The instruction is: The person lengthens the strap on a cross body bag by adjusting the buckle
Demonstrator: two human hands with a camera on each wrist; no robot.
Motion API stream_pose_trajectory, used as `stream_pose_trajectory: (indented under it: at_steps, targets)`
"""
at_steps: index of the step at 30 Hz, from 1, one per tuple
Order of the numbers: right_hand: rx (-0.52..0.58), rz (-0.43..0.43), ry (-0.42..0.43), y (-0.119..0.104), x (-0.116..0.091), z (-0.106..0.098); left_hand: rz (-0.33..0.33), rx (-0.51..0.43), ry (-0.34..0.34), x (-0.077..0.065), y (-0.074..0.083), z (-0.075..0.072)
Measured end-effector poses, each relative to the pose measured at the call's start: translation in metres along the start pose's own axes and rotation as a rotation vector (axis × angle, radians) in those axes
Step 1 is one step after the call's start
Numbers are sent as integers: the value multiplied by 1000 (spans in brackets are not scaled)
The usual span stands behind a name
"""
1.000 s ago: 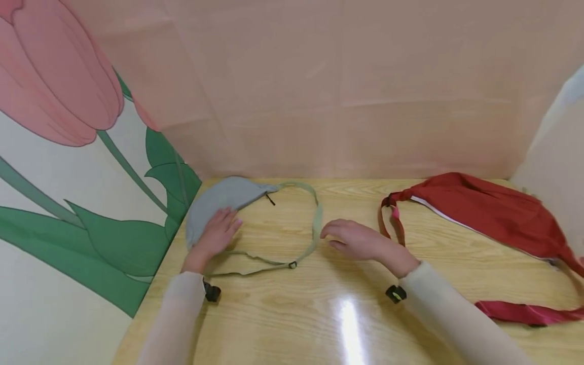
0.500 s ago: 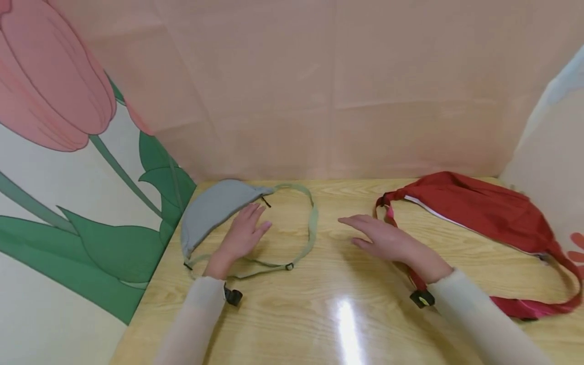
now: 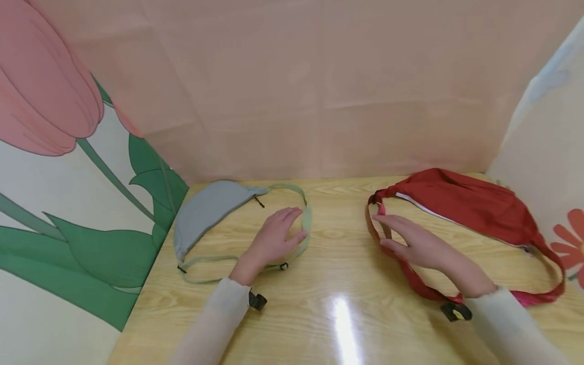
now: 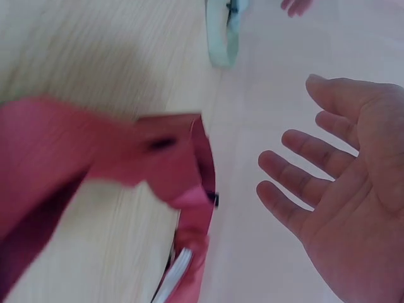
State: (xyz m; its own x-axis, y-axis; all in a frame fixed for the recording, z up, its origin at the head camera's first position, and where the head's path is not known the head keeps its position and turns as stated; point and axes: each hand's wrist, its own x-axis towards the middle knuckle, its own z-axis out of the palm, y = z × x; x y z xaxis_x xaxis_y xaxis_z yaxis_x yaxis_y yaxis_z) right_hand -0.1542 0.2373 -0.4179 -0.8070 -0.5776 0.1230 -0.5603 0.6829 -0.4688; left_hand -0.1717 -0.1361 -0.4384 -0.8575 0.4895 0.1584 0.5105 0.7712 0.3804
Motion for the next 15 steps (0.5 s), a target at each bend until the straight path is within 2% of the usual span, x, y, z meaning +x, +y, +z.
stream_pose_trajectory:
  at_steps: [7, 11, 15]
  targets:
    - [-55, 4, 85, 17, -35, -4, 120, 53, -14, 10, 31, 13]
    - [-60, 18, 100, 19, -48, -10, 158, 68, -43, 18, 43, 18]
    - [-69, 52, 107, 24, -61, -18, 236, 84, -73, 31, 59, 25]
